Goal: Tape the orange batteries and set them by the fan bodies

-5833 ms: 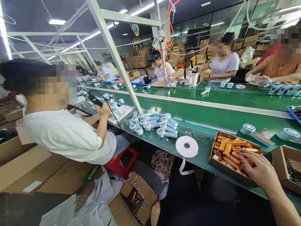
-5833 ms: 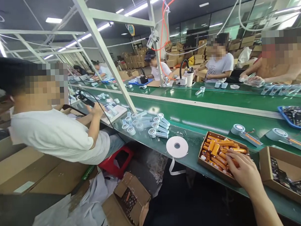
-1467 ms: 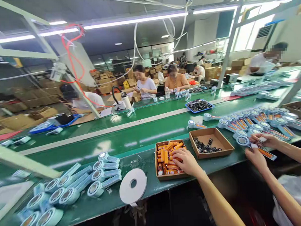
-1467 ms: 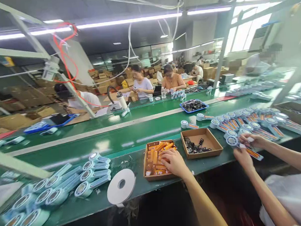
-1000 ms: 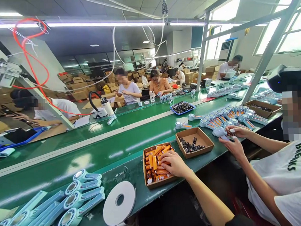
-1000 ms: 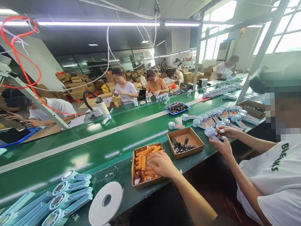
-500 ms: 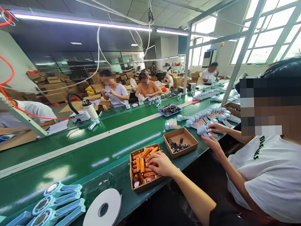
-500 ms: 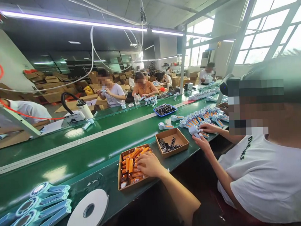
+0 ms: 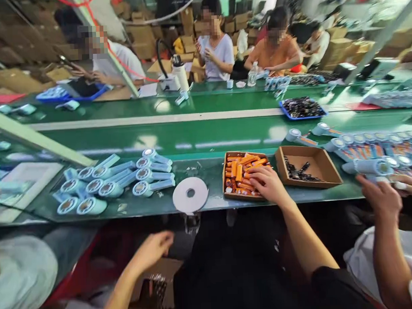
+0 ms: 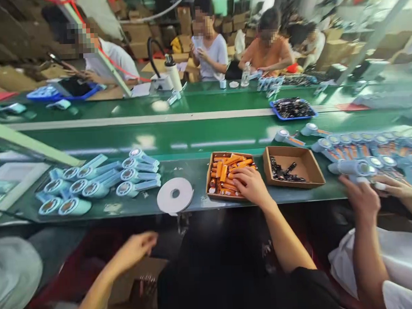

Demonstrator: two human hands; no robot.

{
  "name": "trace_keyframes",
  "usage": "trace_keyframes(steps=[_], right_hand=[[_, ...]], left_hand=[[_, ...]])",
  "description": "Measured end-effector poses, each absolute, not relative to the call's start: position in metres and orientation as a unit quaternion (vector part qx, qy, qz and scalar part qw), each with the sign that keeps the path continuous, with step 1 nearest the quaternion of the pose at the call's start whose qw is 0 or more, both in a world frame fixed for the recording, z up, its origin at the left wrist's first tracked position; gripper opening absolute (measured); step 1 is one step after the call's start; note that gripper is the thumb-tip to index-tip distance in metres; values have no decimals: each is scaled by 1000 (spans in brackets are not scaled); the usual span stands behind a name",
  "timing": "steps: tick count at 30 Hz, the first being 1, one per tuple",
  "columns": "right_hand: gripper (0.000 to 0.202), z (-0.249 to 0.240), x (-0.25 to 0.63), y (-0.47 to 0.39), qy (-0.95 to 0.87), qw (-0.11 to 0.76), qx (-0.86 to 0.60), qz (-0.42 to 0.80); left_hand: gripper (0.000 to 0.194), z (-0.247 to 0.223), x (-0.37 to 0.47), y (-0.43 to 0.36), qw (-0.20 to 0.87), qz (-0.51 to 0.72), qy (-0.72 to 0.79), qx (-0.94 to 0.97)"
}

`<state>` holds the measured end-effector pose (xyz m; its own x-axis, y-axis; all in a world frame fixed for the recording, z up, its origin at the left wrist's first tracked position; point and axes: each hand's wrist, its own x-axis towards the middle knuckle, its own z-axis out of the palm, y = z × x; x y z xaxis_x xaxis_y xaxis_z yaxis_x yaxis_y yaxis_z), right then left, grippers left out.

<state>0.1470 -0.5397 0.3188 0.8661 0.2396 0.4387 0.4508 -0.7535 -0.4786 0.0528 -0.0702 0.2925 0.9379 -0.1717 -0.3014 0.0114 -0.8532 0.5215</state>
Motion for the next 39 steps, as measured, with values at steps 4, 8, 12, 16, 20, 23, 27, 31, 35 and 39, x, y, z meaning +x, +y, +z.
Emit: trace_keyframes(steps=[4,8,12,16,20,23,27,31,35,39], right_hand=[[23,322,147,-540,-187,292,-924,-163],[19,337,141,-541,-168,270,-929,-189],[18,354,136,-531,-185,305,-909,-216],[27,365,146,-511,-297,270,-911,-94],[31,377,160,-495,-362,192,-912,-7],[27,379,166,-485,-396,160,-904,6],[19,366,178,-476,-411,112,-905,0],[11,362,190,-487,-393,265,-880,-23],[28,368,183,-504,-179,615,-763,-88],[42,367,164,-499,-90,768,-631,-53]], left_hand=[[39,309,96,-74,216,-16,-203,955],[63,311,136,-95,80,-15,-314,946],[60,308,138,-99,69,-12,-333,940],[50,313,135,-104,97,-28,-367,925],[52,324,134,-121,158,40,-355,921],[56,332,132,-136,187,128,-316,921],[50,337,134,-152,169,211,-300,915],[49,335,135,-164,177,202,-314,911],[52,333,133,-173,176,197,-320,910],[53,336,133,-184,166,206,-340,903]])
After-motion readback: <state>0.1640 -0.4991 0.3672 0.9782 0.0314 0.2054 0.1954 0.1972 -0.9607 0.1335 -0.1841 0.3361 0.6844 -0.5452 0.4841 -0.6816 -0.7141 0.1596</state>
